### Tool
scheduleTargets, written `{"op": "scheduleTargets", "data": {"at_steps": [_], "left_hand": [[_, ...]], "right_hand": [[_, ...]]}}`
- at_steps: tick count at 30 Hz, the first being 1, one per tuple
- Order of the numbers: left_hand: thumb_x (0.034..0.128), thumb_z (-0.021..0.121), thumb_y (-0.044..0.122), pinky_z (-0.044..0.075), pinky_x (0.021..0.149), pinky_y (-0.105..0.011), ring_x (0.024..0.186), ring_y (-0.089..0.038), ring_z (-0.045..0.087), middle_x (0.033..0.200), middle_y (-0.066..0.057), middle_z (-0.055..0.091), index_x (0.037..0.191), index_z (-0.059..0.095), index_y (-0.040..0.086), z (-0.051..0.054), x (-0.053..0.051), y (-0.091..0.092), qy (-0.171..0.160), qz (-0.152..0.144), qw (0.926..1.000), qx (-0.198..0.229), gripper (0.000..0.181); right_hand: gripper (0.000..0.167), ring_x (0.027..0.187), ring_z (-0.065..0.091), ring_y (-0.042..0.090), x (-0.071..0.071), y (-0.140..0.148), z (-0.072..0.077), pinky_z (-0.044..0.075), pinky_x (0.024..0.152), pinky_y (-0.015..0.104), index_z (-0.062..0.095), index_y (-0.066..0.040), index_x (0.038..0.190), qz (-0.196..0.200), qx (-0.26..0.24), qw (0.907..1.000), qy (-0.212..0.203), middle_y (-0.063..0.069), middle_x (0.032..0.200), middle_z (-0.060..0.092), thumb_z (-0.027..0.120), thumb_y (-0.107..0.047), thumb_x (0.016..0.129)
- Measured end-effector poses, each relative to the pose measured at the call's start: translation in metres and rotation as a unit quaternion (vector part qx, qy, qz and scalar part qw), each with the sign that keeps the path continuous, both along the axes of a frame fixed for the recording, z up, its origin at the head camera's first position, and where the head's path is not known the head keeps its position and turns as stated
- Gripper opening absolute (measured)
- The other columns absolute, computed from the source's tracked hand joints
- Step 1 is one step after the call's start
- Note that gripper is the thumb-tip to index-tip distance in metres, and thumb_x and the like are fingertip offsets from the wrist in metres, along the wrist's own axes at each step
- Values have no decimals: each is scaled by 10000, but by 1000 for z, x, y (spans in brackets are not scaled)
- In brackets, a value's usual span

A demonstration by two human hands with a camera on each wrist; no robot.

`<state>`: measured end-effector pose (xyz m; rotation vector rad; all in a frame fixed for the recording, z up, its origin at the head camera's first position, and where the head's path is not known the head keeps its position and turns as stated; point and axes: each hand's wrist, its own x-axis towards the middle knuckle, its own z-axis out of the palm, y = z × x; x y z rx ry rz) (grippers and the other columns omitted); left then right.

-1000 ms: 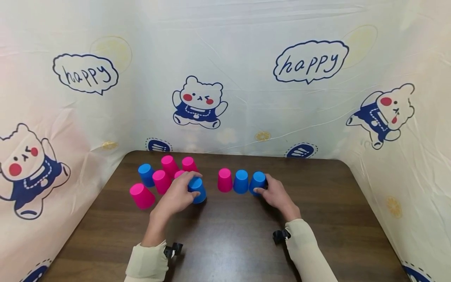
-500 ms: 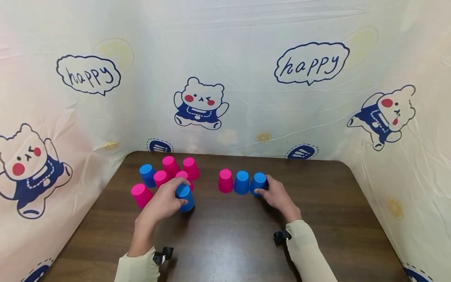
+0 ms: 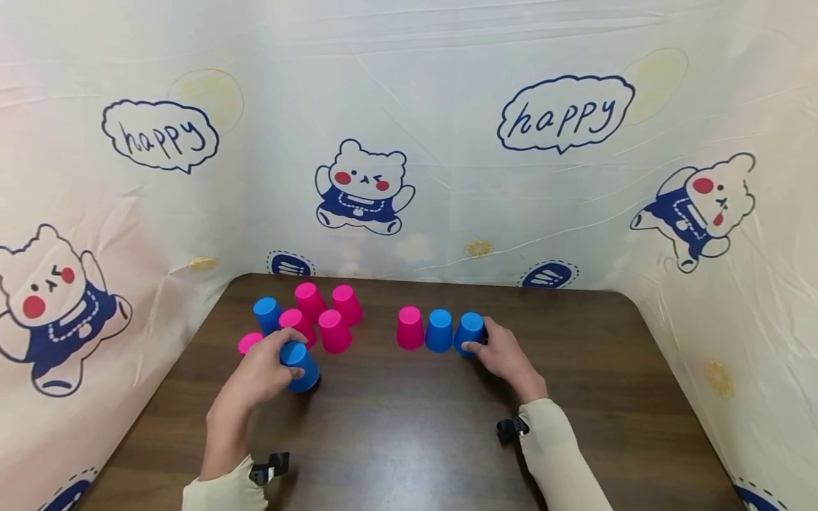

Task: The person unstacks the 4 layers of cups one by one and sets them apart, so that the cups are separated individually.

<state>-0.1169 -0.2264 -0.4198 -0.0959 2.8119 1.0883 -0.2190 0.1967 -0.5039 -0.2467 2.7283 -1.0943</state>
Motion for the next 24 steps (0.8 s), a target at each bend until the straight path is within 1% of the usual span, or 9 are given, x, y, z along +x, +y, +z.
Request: {"op": "scheduleTargets", "data": {"at_steps": [5, 8, 13, 17, 20, 24], "left_hand": [[859, 797, -37, 525, 975, -713, 1294, -551, 541, 1382, -261, 563, 1348, 565, 27, -5, -4, -7, -48, 70, 9999, -123, 544], [865, 795, -31, 515, 983, -722, 1287, -554, 541, 1373, -269, 567, 1345, 564, 17, -9, -7, -11, -65, 84, 9998, -166, 536], [875, 791, -26, 511, 976, -731, 1294, -566, 529, 1384, -278, 563, 1362, 548, 13, -14, -11, -15, -185, 147, 9995, -191, 546], [877, 793, -21, 517, 966, -730, 1285, -568, 530, 1377, -282, 561, 1369, 540, 9, -17, -15, -16, -217, 143, 9994, -239, 555], [872, 796, -22, 523, 961, -726, 1279, -564, 531, 1368, -279, 566, 1368, 540, 5, -19, -18, -16, -205, 110, 9994, -251, 559], [861, 801, -30, 523, 960, -726, 1277, -565, 534, 1371, -269, 575, 1369, 540, 6, -22, -21, -16, -199, 94, 9995, -236, 572]], "right_hand": [[506, 1032, 644, 309, -1, 1, 1, 563, 986, 593, 521, -34, 1383, -39, 3, 10000, 70, 171, 1228, 679, 717, -318, 1012], [501, 1025, 642, 305, 0, -1, 0, 562, 986, 592, 524, -39, 1382, -65, -9, 9999, 91, 161, 1214, 681, 721, -310, 1010], [521, 1081, 648, 325, 0, -3, -1, 534, 1030, 633, 526, -34, 1399, -79, -60, 9998, 153, 175, 1274, 679, 728, -306, 1004], [523, 1137, 651, 353, 0, -4, -1, 510, 1055, 656, 533, -39, 1408, -179, -61, 9996, 224, 183, 1308, 676, 739, -288, 997], [518, 1160, 654, 366, 1, -4, 0, 503, 1063, 659, 541, -41, 1404, -271, -56, 9993, 234, 185, 1310, 678, 748, -274, 990], [510, 1162, 656, 360, -1, -4, 1, 510, 1061, 651, 549, -43, 1393, -288, -60, 9994, 202, 175, 1298, 682, 753, -276, 987]]}}
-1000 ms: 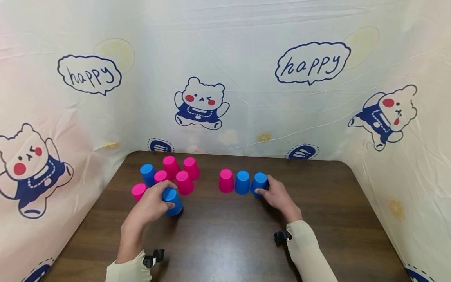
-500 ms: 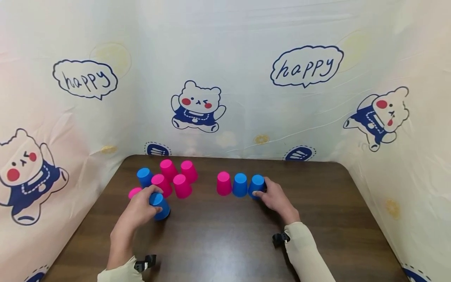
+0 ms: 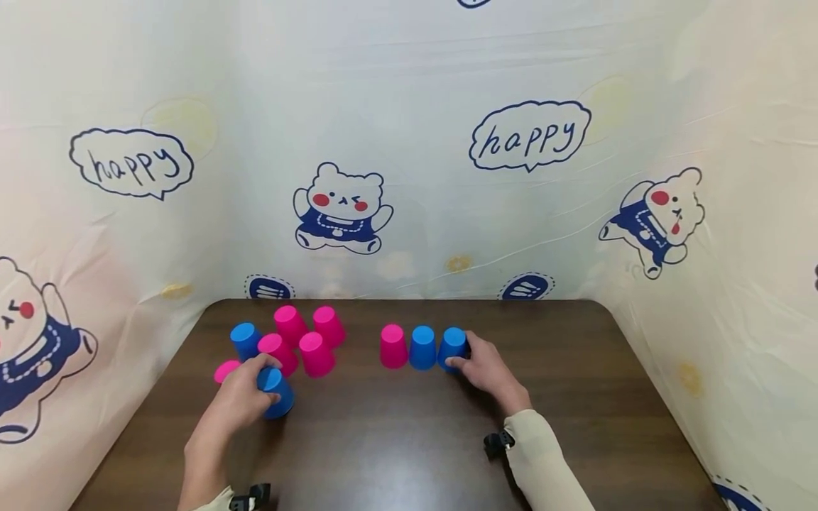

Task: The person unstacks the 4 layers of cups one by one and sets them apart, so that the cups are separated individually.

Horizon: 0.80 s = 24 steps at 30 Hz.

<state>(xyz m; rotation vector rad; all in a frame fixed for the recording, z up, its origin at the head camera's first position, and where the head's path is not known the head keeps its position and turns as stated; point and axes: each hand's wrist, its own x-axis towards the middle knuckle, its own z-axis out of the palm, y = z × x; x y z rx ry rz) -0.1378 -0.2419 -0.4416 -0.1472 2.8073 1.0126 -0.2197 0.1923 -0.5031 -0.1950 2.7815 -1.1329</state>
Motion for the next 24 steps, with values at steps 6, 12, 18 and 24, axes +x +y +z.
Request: {"op": "scheduleTargets", "data": {"at_steps": [6, 12, 18, 24], "left_hand": [[858, 795, -39, 514, 966, -734, 1285, -573, 529, 1386, -273, 568, 1378, 527, 3, -3, 1, -1, -5, 0, 10000, 75, 586], [869, 774, -45, 501, 969, -748, 1303, -581, 509, 1399, -290, 555, 1362, 518, -4, -4, -3, -1, -80, 29, 9999, 78, 557], [870, 761, -54, 504, 966, -746, 1311, -584, 491, 1410, -299, 533, 1365, 499, -10, -7, -4, -1, -152, 77, 9998, 95, 562], [867, 757, -61, 502, 971, -743, 1306, -579, 495, 1406, -296, 533, 1368, 493, -15, -6, -5, 0, -167, 82, 9998, 86, 568]], "right_hand": [[518, 1179, 654, 344, -1, -1, -4, 511, 1069, 638, 548, -60, 1415, -11, -38, 10000, -2, 160, 1317, 678, 752, -270, 988], [545, 1220, 643, 369, -1, 0, -4, 494, 1080, 654, 532, -53, 1443, -23, -49, 10000, -22, 179, 1358, 662, 748, -266, 991], [553, 1211, 644, 367, 0, -1, -3, 499, 1076, 650, 530, -47, 1446, -16, -47, 10000, -28, 182, 1358, 661, 749, -270, 990], [541, 1199, 651, 361, -1, 0, -3, 506, 1069, 647, 539, -45, 1430, 7, -45, 10000, 25, 177, 1342, 669, 751, -273, 988]]}}
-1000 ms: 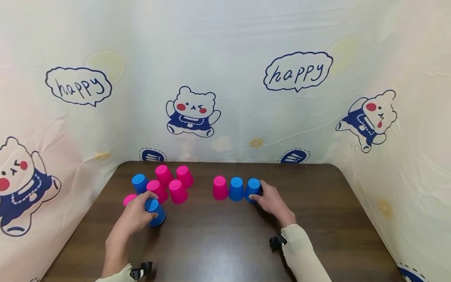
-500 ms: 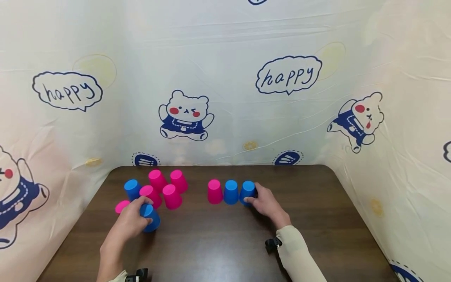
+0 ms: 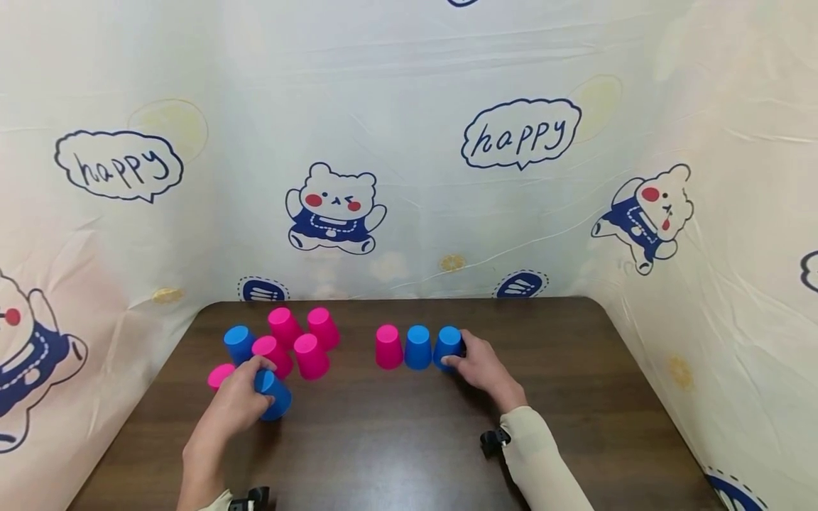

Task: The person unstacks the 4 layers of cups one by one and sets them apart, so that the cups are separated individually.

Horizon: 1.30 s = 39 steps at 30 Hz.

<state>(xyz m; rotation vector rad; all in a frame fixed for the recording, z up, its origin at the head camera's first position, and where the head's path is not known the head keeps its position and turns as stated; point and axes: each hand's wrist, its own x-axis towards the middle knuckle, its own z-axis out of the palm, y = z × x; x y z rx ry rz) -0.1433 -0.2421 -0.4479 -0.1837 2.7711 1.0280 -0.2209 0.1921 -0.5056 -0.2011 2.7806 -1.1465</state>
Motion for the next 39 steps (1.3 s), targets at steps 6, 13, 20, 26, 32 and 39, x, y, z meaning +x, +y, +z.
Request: {"op": "scheduleTargets", "data": {"at_steps": [6, 13, 20, 26, 32, 39], "left_hand": [[863, 756, -67, 493, 975, -750, 1320, -583, 482, 1424, -299, 523, 1392, 486, -14, 3, 2, 2, -79, 30, 10000, -30, 596], [879, 770, -16, 501, 984, -726, 1343, -582, 476, 1465, -326, 497, 1515, 410, -27, 20, 5, 5, -169, -15, 9994, -286, 730], [894, 765, -1, 579, 940, -640, 1286, -501, 559, 1451, -265, 517, 1470, 518, 21, 50, 16, 26, 1000, -19, 9940, -452, 627], [849, 813, -47, 601, 963, -556, 1206, -352, 649, 1305, -132, 657, 1293, 655, 67, 57, 9, 64, 2774, -594, 9586, 258, 485], [883, 817, 23, 582, 1025, -498, 1279, -299, 635, 1350, -76, 662, 1384, 616, 130, 42, -20, 105, 2512, -1084, 9585, 800, 550], [883, 812, 34, 547, 1069, -539, 1366, -326, 571, 1455, -107, 598, 1506, 513, 129, 14, -57, 136, 1920, -1137, 9673, 1207, 698]], "right_hand": [[521, 1170, 655, 349, -1, 1, -1, 514, 1060, 645, 547, -55, 1417, 27, -14, 10000, 11, 164, 1316, 678, 750, -271, 988], [529, 1204, 648, 362, -1, 1, -2, 503, 1071, 652, 541, -62, 1429, 9, 7, 10000, -27, 166, 1339, 670, 750, -270, 989], [532, 1236, 644, 388, -1, 0, -2, 496, 1077, 655, 541, -47, 1429, 9, -14, 10000, -16, 184, 1353, 665, 749, -263, 989], [540, 1256, 635, 401, -1, 2, -1, 486, 1083, 664, 534, -49, 1440, -10, -37, 10000, 0, 190, 1371, 657, 746, -259, 991], [533, 1243, 639, 405, -1, 4, -1, 489, 1079, 665, 543, -47, 1428, -29, 5, 10000, 50, 192, 1355, 664, 753, -258, 986], [526, 1241, 650, 391, -3, 3, -3, 496, 1079, 650, 555, -36, 1413, 74, -111, 9999, 56, 190, 1342, 676, 760, -254, 981]]}}
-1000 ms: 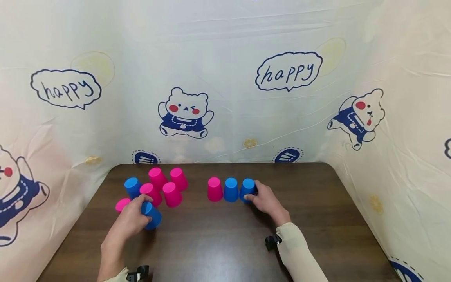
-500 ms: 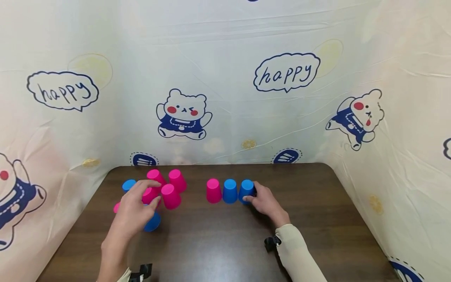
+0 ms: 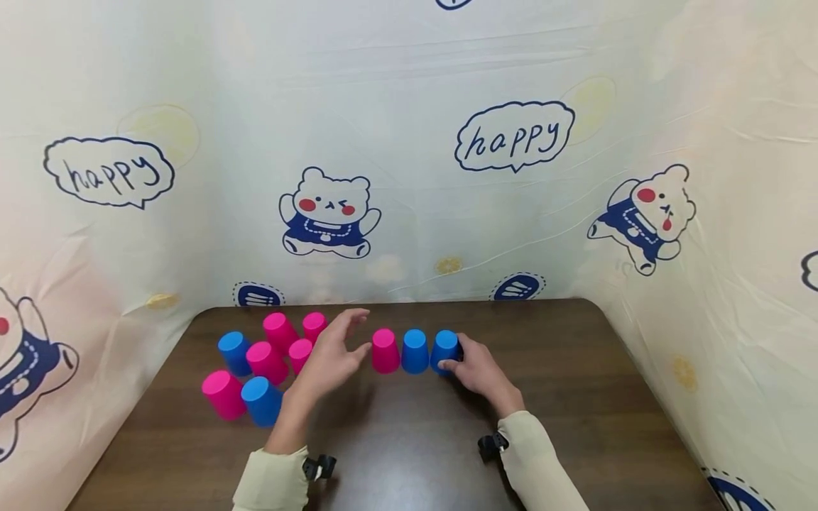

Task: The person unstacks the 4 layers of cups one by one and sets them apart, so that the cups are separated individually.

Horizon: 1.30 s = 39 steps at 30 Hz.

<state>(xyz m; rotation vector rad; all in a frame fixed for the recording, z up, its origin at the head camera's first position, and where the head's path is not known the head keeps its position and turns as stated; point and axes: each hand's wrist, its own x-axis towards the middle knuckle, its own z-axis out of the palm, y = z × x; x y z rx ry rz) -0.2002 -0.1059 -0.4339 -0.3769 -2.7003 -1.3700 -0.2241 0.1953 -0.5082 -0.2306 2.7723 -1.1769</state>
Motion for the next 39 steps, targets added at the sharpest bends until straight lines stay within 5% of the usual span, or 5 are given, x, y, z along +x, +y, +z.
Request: {"op": "scheduleTargets", "data": {"at_steps": [9, 17, 25, 39], "left_hand": [[839, 852, 48, 597, 986, -536, 1383, -365, 538, 1539, -123, 507, 1578, 421, 147, -26, -28, 18, -682, -165, 9975, -112, 860], [828, 872, 52, 620, 935, -515, 1270, -349, 599, 1445, -148, 556, 1559, 432, 121, -45, -38, 30, -855, -172, 9961, -138, 857], [869, 823, 17, 598, 986, -516, 1223, -347, 626, 1369, -162, 614, 1482, 506, 74, -55, -37, 34, -652, -46, 9977, -161, 692], [862, 842, 48, 607, 959, -514, 1196, -337, 622, 1325, -138, 632, 1421, 564, 76, -41, -19, 23, -677, 181, 9971, -293, 625]], "right_hand": [[527, 1235, 650, 381, 0, 0, -3, 493, 1084, 647, 552, -40, 1411, -22, 24, 10000, -15, 186, 1339, 674, 760, -262, 980], [526, 1241, 645, 388, 0, 0, -3, 487, 1089, 653, 544, -44, 1419, -16, 16, 10000, -57, 189, 1345, 671, 750, -265, 989], [551, 1217, 646, 382, 0, 2, 0, 494, 1078, 654, 532, -33, 1436, 41, 65, 10000, -28, 196, 1347, 667, 741, -292, 996], [582, 1268, 623, 425, 0, 1, -1, 467, 1097, 673, 503, -23, 1461, 32, 86, 9999, -96, 223, 1393, 639, 739, -281, 996]]}}
